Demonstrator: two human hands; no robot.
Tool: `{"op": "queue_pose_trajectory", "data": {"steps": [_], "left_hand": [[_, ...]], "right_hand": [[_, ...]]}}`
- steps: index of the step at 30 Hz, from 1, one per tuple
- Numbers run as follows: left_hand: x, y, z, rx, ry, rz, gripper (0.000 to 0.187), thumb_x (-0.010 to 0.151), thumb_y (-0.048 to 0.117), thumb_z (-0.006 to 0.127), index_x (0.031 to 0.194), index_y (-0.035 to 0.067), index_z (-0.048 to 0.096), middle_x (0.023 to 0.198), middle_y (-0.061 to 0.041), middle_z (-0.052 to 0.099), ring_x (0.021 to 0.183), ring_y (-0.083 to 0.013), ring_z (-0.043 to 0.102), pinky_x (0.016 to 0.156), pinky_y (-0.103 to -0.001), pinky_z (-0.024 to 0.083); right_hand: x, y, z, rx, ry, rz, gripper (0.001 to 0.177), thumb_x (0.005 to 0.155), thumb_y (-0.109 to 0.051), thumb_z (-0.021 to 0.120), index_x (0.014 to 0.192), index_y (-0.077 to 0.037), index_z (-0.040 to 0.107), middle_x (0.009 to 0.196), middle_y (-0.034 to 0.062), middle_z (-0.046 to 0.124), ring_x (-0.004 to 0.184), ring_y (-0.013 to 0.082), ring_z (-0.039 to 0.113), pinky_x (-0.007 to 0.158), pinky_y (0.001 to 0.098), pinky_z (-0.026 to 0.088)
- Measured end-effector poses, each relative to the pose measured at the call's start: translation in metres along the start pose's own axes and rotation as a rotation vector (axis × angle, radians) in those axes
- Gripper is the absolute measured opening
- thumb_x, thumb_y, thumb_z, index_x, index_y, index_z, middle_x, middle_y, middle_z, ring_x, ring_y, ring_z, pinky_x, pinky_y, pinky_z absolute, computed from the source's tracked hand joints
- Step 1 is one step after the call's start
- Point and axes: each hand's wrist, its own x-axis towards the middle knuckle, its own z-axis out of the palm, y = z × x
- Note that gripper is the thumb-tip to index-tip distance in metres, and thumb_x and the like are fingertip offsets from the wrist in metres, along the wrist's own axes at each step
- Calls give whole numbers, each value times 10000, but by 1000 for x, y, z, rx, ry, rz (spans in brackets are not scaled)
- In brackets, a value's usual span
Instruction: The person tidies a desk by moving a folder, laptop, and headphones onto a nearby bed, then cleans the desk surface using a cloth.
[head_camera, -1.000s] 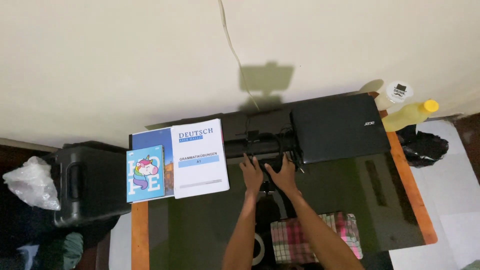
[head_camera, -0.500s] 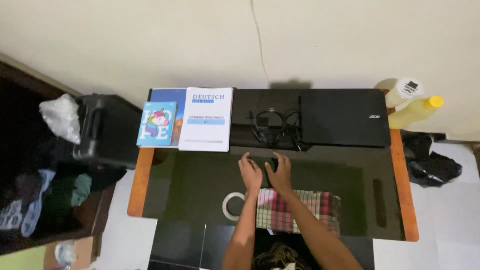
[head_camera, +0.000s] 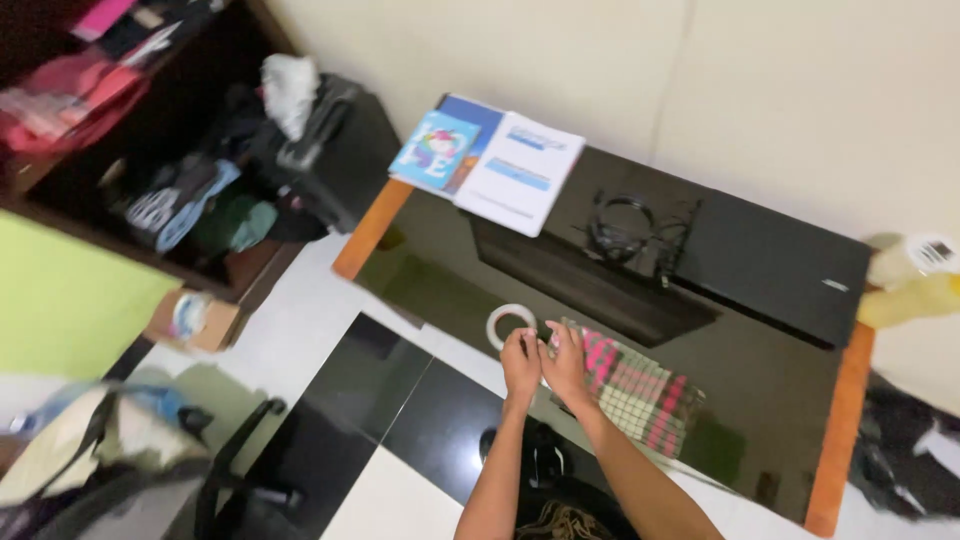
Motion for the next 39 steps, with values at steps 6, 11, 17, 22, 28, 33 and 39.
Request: {"op": "queue_pose_trajectory", "data": {"steps": [6, 11, 17, 22, 28, 33, 39], "left_hand": [[-35, -25, -64, -124, 90, -157, 280, 1087, 271, 478, 1054, 93, 691, 975, -154, 722, 946, -340, 730, 782, -433, 604], [-89, -58, -135, -111, 235, -207, 254, 1076, 265, 492, 1059, 94, 679, 970, -151, 711, 946, -342, 723, 789, -436, 597], [-150, -98, -221, -92, 434, -252, 214, 1056, 255, 517, 1066, 94, 658, 962, -145, 693, 947, -346, 710, 801, -442, 584], [-209, -125, -265, -100, 618, -336, 188, 1042, 247, 536, 1072, 95, 643, 955, -141, 680, 947, -349, 701, 810, -446, 575], [-256, -154, -310, -130, 928, -455, 164, 1023, 236, 561, 1080, 95, 622, 947, -136, 661, 947, -353, 689, 822, -452, 563], [-294, -175, -331, -185, 1263, -537, 209, 1025, 156, 485, 1192, 78, 584, 979, -158, 632, 937, -335, 673, 828, -415, 561], [-361, -179, -361, -215, 1580, -651, 200, 994, 108, 494, 1167, 88, 594, 945, -105, 582, 837, -252, 616, 779, -391, 540]], "right_hand": [[-35, -34, 43, 86, -155, -104, 330, 979, -124, 603, 1306, -101, 643, 1115, 170, 635, 1070, 365, 672, 868, 421, 597], [-92, -77, 87, 125, -277, -219, 259, 993, -117, 576, 1221, -120, 697, 1045, 177, 716, 1011, 400, 694, 851, 476, 579], [-177, -126, 141, 156, -493, -244, 221, 1017, -142, 560, 1173, -144, 717, 1073, 151, 775, 1044, 382, 713, 874, 480, 582], [-244, -159, 172, 167, -680, -351, 221, 1004, -103, 570, 1158, -127, 727, 1054, 155, 774, 1028, 361, 724, 866, 464, 589], [-294, -189, 215, 134, -984, -503, 224, 992, -89, 578, 1122, -123, 757, 944, 132, 790, 883, 333, 752, 773, 423, 602], [-325, -215, 244, 117, -1231, -634, 202, 958, -105, 633, 1109, -101, 766, 910, 171, 779, 803, 294, 733, 701, 397, 586], [-397, -243, 268, 58, -1449, -874, 200, 963, -152, 639, 1110, -139, 773, 864, 172, 750, 764, 315, 696, 696, 430, 555]]}}
